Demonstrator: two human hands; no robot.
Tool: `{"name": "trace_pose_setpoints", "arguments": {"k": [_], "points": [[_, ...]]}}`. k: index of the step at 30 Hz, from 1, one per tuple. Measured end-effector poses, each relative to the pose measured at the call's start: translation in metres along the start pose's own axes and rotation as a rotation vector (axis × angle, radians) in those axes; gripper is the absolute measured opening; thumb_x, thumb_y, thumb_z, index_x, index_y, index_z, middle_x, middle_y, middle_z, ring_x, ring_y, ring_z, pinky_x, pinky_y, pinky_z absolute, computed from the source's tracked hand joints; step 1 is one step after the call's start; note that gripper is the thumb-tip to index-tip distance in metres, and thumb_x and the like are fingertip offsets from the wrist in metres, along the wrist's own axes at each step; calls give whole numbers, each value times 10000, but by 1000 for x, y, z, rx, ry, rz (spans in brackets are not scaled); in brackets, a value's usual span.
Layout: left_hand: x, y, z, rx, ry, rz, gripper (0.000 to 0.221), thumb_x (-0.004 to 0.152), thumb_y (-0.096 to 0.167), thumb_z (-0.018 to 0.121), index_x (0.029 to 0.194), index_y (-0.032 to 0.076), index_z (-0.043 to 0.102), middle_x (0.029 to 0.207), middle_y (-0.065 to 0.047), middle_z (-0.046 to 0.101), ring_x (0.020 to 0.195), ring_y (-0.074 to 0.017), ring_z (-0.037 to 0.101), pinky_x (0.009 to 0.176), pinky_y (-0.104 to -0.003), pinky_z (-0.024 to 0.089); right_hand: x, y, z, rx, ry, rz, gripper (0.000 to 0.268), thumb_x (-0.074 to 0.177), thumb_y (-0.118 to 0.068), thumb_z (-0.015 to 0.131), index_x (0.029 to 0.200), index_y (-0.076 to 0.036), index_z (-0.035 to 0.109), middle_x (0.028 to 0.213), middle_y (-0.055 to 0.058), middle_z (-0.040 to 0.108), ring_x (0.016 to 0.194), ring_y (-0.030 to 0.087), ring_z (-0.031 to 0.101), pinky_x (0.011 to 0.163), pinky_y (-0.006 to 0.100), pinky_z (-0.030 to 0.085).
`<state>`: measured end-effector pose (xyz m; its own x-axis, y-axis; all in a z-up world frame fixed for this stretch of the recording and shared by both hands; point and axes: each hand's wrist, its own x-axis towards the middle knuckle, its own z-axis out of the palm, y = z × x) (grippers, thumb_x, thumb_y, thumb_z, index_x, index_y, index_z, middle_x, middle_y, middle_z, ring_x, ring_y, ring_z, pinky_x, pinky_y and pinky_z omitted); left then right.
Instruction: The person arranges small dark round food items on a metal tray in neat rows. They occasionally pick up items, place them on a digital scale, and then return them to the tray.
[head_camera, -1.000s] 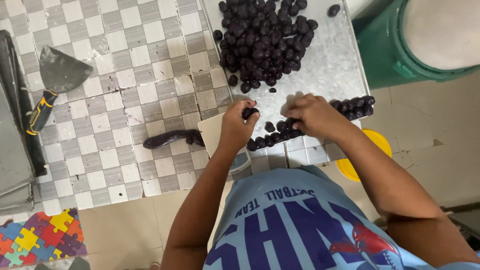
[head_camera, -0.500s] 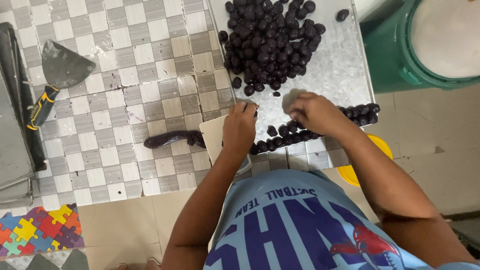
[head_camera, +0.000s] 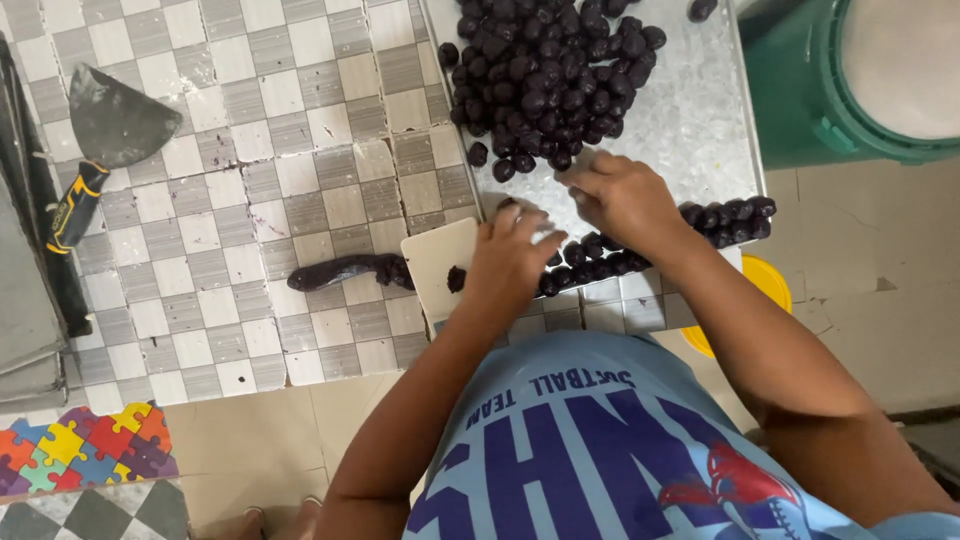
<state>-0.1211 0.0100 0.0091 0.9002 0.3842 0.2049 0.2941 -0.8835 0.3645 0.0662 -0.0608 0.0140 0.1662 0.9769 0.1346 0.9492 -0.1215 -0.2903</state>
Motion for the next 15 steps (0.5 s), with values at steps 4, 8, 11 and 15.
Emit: {"name": "trace_pose_setpoints", "arguments": {"k": [4, 8, 11, 15], "points": [[2, 5, -11, 88, 39, 82, 45, 775, 165, 647, 819, 169, 652, 1088, -59, 558, 1148, -320, 454, 782, -448, 410, -20, -1, -14, 52, -161, -50, 154, 767, -238, 652, 920, -241, 644, 789, 4, 557, 830, 275, 602, 671, 407, 492], [6, -8, -1, 104, -2, 36, 159, 687, 196, 726, 824, 132, 676, 1129, -72, 553, 1181, -334, 408, 873, -511, 367, -28, -13, -22, 89, -282, -55, 235, 746, -277, 677, 964, -190, 665, 973, 36, 605, 962, 276, 563, 800, 455, 464], [5, -16, 3, 58, -28, -36, 294, 640, 330, 769, 840, 135, 676, 1173, -50, 523, 1222, -340, 360, 951, -543, 289, -25, -24, -24, 184, -209, -72, 351, 734, -345, 696, 1028, -162, 639, 978, 54, 591, 936, 287, 559, 771, 448, 459], [6, -21, 0, -235, 15, -197, 314, 733, 435, 706, 791, 131, 656, 1221, -15, 498, 1261, -358, 335, 960, -582, 259, -22, -37, -20, 687, -159, 118, 373, 694, -175, 769, 1027, -73, 634, 811, 104, 633, 840, 336, 618, 738, 418, 482]]}}
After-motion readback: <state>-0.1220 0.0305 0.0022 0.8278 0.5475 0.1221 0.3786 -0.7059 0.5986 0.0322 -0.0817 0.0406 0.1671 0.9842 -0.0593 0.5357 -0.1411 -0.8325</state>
